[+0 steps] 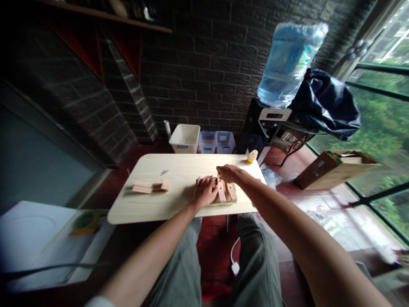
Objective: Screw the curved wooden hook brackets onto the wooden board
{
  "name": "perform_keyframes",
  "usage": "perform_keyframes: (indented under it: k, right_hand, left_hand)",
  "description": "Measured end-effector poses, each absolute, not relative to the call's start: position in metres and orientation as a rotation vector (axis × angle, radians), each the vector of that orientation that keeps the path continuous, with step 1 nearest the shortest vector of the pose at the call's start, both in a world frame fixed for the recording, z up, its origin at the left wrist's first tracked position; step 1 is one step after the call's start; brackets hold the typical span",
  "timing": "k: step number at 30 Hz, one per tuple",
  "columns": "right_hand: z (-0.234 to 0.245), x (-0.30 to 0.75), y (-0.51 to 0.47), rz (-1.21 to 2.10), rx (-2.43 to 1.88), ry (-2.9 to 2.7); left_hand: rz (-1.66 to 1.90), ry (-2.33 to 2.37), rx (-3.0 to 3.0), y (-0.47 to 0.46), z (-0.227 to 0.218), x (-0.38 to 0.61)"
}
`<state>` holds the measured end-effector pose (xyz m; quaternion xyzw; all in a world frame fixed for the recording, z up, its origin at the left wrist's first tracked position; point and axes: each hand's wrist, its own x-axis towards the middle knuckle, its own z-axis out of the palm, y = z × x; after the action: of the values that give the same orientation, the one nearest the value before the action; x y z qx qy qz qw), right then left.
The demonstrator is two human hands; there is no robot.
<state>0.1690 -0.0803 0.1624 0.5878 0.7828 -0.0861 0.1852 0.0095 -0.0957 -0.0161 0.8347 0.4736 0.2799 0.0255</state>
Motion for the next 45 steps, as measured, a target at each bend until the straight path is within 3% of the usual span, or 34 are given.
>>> perform_keyframes:
  k: [9,18,29,45]
  right_hand:
    - [0.149,0.179,-0.078,-0.230,1.721,2.310]
    - [0.117,0.172,-0.095,-0.331,1.866,2.602]
    - [0.082,0.177,-0.113,-0.756,2.262,2.751]
    - [0.087,0.171,-0.123,-1.346,2.491,2.698]
  left_hand:
    - [0.949,1.439,2.613,-0.099,-0.023,0.007]
    - [0.794,1.494,2.706,-0.100,-0.014,0.009]
    - [0.610,1.549,2.661,-0.102,-0.010,0.009]
    - [0.786,1.493,2.540,-0.107,-0.009,0.007]
